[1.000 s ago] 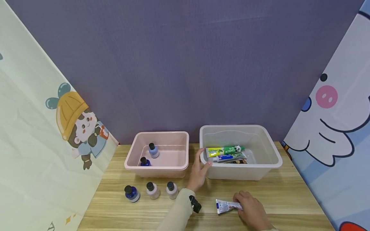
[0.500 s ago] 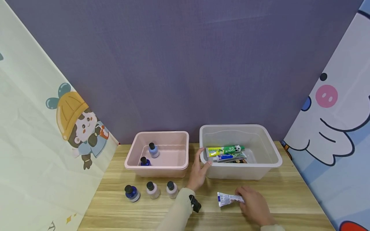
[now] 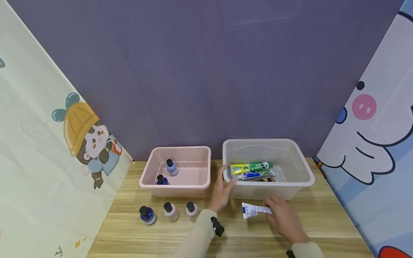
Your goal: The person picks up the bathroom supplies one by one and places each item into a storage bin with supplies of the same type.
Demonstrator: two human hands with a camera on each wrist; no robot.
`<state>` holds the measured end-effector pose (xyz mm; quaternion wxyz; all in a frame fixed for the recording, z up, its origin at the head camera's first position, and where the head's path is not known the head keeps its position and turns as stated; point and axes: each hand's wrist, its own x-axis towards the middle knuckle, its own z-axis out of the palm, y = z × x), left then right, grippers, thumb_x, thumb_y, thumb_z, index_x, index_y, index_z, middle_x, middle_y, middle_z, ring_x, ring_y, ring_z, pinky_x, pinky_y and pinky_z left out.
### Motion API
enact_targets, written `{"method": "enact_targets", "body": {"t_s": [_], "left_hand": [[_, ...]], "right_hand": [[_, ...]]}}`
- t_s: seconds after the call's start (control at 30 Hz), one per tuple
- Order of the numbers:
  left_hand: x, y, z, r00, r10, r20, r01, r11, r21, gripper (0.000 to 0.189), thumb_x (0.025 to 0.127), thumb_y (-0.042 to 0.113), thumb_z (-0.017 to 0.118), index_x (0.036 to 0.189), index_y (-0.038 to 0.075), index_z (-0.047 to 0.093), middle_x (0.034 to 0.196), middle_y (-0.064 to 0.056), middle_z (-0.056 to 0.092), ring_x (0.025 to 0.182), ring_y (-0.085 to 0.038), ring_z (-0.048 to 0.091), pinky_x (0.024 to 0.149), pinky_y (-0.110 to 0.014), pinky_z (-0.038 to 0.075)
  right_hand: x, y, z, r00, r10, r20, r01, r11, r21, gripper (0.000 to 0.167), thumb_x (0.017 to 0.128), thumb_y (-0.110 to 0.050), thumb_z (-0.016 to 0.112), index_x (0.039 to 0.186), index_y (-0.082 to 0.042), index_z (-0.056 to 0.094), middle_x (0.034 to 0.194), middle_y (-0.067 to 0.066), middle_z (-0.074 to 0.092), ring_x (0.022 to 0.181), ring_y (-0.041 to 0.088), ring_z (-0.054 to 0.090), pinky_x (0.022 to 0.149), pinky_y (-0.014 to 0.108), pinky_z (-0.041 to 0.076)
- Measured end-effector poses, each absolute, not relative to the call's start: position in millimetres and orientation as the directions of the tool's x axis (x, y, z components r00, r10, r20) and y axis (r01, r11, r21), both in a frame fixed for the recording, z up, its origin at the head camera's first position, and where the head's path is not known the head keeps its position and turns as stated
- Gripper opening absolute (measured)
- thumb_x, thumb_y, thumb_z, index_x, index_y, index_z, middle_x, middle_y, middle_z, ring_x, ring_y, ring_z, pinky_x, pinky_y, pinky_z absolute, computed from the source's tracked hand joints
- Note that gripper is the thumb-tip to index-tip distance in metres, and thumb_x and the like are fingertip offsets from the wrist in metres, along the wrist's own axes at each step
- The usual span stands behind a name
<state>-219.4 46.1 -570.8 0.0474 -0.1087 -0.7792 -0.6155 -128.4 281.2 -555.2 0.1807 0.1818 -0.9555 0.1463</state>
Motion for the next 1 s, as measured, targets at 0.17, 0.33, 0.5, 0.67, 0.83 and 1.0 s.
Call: {"method": "enact_targets", "body": {"t_s": [0.17,0.33,0.5,0.67,0.83,1.0], "left_hand": [[-220.1,46.1,-571.0,-0.972,0.111,0.209,0.229,0.216,0.949,0.063,0.098,0.043,0.062,0.152,0.049,0.03,0.162,0.009,0.038,0.145,-0.018,0.04,0.121,-0.051,0.031],[-220.3,46.1,-570.7,-0.971,0.11,0.21,0.23,0.216,0.949,0.063,0.098,0.044,0.062,0.152,0.05,0.03,0.162,0.008,0.038,0.145,-0.018,0.04,0.121,-0.052,0.031],[-220.8,46.3,-570.8,-0.97,0.117,0.213,0.234,0.214,0.949,0.063,0.099,0.045,0.061,0.152,0.05,0.029,0.162,0.007,0.039,0.145,-0.019,0.041,0.12,-0.053,0.032],[-221.2,46.1,-571.9,-0.968,0.117,0.223,0.244,0.212,0.946,0.063,0.099,0.043,0.061,0.153,0.048,0.029,0.161,0.005,0.04,0.144,-0.019,0.042,0.12,-0.053,0.032],[-219.9,45.7,-572.4,-0.97,0.111,0.215,0.235,0.22,0.947,0.064,0.098,0.045,0.061,0.153,0.05,0.029,0.161,0.006,0.04,0.144,-0.018,0.04,0.121,-0.052,0.031],[-218.0,45.8,-571.8,-0.973,0.106,0.204,0.223,0.22,0.95,0.064,0.098,0.046,0.061,0.152,0.051,0.028,0.161,0.007,0.039,0.145,-0.02,0.04,0.12,-0.054,0.03]], "right_hand": [[-133.0,281.0,-548.1,-0.818,-0.331,0.47,-0.458,0.869,-0.185,0.043,0.062,-0.003,0.092,0.095,-0.019,0.07,0.093,-0.009,0.065,0.085,0.014,0.062,0.069,0.036,0.055],[-135.5,279.3,-540.5,-0.813,-0.335,0.476,-0.46,0.87,-0.175,0.042,0.063,-0.002,0.09,0.097,-0.017,0.07,0.095,-0.006,0.065,0.087,0.016,0.061,0.071,0.04,0.055],[-136.7,277.9,-533.9,-0.802,-0.328,0.5,-0.465,0.867,-0.179,0.041,0.064,-0.003,0.09,0.098,-0.015,0.07,0.096,-0.004,0.066,0.089,0.018,0.061,0.072,0.042,0.055],[-136.2,276.2,-526.8,-0.788,-0.32,0.526,-0.472,0.863,-0.182,0.039,0.066,-0.004,0.089,0.099,-0.015,0.071,0.099,-0.003,0.067,0.092,0.02,0.061,0.073,0.045,0.053],[-135.8,276.7,-522.1,-0.785,-0.318,0.531,-0.469,0.866,-0.175,0.039,0.067,-0.004,0.088,0.099,-0.015,0.071,0.102,-0.001,0.068,0.097,0.023,0.061,0.079,0.047,0.052],[-135.9,278.0,-519.8,-0.771,-0.324,0.548,-0.475,0.866,-0.157,0.038,0.066,-0.005,0.087,0.099,-0.015,0.071,0.102,-0.001,0.068,0.096,0.023,0.061,0.08,0.047,0.05]]}}
